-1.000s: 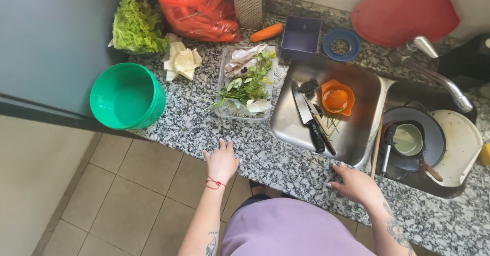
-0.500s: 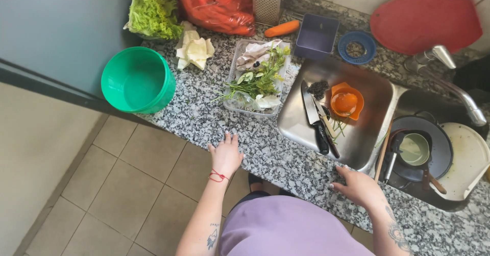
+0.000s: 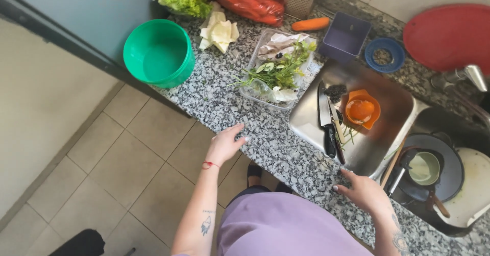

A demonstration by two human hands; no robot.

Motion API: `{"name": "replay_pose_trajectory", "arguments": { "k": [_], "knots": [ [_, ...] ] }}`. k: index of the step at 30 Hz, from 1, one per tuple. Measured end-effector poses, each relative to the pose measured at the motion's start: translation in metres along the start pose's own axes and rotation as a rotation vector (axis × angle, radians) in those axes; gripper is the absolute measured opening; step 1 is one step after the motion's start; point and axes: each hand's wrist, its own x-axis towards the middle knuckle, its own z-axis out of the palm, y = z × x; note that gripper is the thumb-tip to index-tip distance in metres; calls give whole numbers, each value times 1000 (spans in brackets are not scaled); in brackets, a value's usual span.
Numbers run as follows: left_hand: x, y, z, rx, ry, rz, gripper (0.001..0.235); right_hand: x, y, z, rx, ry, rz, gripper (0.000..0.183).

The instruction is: The person washes and prepares fresh herbs in a kitchen. They rinse a bunch of yellow-flowered herbs and parsley under the tap, placing them into a glass. They also handle a small purple container and a green bowl, and briefly open a cabinet to store bottles.

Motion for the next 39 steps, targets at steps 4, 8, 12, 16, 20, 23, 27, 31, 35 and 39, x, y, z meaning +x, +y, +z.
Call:
{"name": "replay_pose_trajectory", "arguments": {
  "k": [4,8,12,16,20,23,27,31,35,39],
  "knots": [
    [-35,-15,-5,-82,127,-54,40,4,10,-5,18,-21,-41,62],
    [-62,-35,6,-83,203,-145,35,12,16,-10,-7,36,-101,58],
    [-87,-57,25,8,-2,-352,44,20,9,-18,-35,127,-252,52],
    [-119,-70,29,42,-180,-501,54,12,-17,-32,-32,147,-304,50],
    [-135,-84,15,-10,-205,-622,55,10,-38,-35,-31,172,-371,49],
    [-128,-96,-1,-27,-183,-621,56,15,-51,-32,1,147,-401,48],
    [-100,-91,-52,-4,-40,-404,51,12,-78,-40,53,102,-347,44],
    [-60,-79,-115,-1,105,-128,43,31,-97,-35,74,187,-311,48],
    [0,-77,-174,47,187,178,33,37,-148,-51,138,252,-190,44],
    [40,-70,-194,3,134,441,29,14,-196,-64,275,341,-281,42]
  ]
}}
